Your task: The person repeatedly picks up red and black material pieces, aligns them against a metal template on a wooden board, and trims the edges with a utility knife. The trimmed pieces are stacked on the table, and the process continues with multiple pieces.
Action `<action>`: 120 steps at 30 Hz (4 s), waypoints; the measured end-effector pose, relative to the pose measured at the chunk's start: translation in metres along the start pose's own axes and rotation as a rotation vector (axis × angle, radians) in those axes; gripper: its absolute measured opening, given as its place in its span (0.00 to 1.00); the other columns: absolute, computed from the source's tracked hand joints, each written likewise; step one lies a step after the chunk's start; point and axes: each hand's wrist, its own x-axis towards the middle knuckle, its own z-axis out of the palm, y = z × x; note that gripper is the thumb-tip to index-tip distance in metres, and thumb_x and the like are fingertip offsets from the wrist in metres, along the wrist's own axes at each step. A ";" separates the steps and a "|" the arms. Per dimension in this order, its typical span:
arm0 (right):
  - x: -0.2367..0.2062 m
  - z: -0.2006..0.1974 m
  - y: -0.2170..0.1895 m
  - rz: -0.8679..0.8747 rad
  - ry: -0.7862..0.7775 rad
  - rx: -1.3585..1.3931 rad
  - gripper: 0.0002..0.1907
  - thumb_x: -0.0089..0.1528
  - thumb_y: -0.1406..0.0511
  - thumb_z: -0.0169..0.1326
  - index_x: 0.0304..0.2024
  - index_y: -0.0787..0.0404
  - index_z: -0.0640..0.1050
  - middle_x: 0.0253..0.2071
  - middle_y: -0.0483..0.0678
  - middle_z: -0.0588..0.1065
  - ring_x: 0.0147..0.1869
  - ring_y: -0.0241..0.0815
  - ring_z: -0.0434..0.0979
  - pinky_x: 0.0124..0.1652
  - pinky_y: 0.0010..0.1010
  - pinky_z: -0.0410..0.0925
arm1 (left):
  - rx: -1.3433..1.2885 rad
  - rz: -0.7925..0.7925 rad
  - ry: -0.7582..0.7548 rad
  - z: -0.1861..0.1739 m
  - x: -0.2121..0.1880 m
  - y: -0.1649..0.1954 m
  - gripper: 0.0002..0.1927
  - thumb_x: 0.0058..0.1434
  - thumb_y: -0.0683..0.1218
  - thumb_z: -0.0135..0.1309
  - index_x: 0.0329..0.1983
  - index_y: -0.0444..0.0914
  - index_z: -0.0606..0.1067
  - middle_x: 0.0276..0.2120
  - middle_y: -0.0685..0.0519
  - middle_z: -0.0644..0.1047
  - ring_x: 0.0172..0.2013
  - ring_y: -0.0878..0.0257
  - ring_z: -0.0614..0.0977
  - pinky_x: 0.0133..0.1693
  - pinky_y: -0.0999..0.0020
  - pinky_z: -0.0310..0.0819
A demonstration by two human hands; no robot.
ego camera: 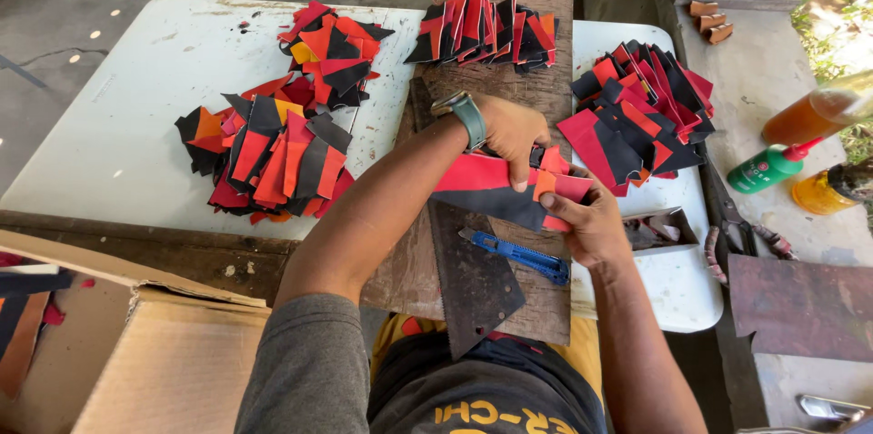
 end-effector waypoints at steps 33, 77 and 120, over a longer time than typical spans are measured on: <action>-0.034 0.005 -0.002 0.027 -0.235 0.450 0.31 0.61 0.65 0.63 0.64 0.70 0.70 0.49 0.56 0.79 0.48 0.48 0.82 0.51 0.42 0.74 | -1.226 0.476 0.781 0.094 -0.038 -0.035 0.31 0.61 0.39 0.65 0.65 0.34 0.66 0.56 0.49 0.77 0.56 0.62 0.79 0.59 0.62 0.76; -0.045 -0.009 -0.034 -0.168 0.216 0.147 0.14 0.68 0.74 0.55 0.56 0.68 0.75 0.54 0.53 0.78 0.55 0.42 0.80 0.54 0.34 0.76 | -2.134 0.227 0.657 0.184 -0.005 -0.034 0.21 0.65 0.47 0.54 0.57 0.31 0.74 0.48 0.45 0.81 0.44 0.55 0.84 0.47 0.58 0.82; -0.045 -0.006 -0.039 -0.110 0.051 -0.107 0.19 0.63 0.74 0.59 0.57 0.68 0.73 0.51 0.52 0.79 0.50 0.43 0.82 0.51 0.38 0.77 | -2.013 0.343 0.819 0.184 -0.010 -0.035 0.24 0.66 0.45 0.55 0.66 0.38 0.71 0.54 0.50 0.78 0.51 0.59 0.81 0.51 0.59 0.79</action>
